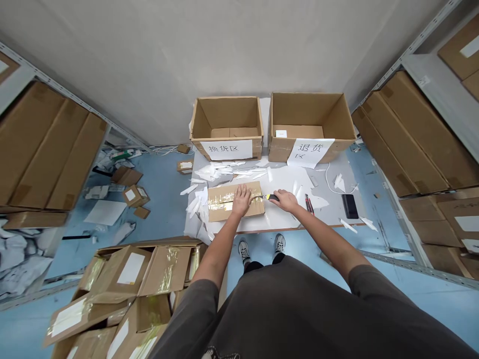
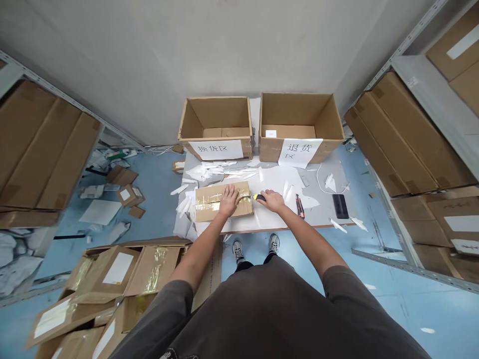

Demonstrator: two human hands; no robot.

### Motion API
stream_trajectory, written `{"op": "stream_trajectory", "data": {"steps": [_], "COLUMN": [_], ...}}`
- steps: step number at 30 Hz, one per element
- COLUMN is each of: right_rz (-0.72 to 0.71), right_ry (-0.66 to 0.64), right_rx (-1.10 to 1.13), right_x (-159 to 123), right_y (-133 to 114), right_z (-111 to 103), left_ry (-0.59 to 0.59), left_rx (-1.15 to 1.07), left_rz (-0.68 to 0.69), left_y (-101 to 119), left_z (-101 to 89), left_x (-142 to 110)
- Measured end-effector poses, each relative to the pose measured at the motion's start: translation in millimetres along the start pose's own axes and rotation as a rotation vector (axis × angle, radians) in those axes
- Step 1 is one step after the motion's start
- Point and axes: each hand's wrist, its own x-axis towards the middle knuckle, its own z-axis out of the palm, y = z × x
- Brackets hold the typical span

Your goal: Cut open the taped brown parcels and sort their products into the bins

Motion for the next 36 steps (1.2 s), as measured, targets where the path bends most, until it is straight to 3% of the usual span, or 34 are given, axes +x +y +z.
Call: {"op": "stream_trajectory", "data": {"steps": [10,17,22,25,28,33,36], "right_rz": [-0.059,-0.018,0.102,0.314,0.484,0.629,0.610], "right_ry": [0.014,0.055,0.070,0.078,0.073,0.081,0.145], "right_rx": [0.026,0.101,0.161,0.320,0.543,0.822,0.811], "right_x": [16,30,15,-7,-27,-37,-26], "right_y": [4,16,13,-8,-45,-111,-128], "right_z": [-2,-5,3,19,43,80,82], "left_ry": [0.067,0.059,0.049,0.039,0.009,-0.029,-0.106], "left_rx": [0.079,0.084,0.075,0.061,0.049,0.126,0.145], "left_rz": [0.019,0.007,-0.003,0.021,0.059,-0.064,-0.155], "left_y": [-4,-3,-1,0,-13,-67,-96], "left_z": [6.8,1.8,-3.8,-13.4,-35.6,-83.4,-96.6], "left_x": [0,-4,-6,-6,-5,-8,-18]}}
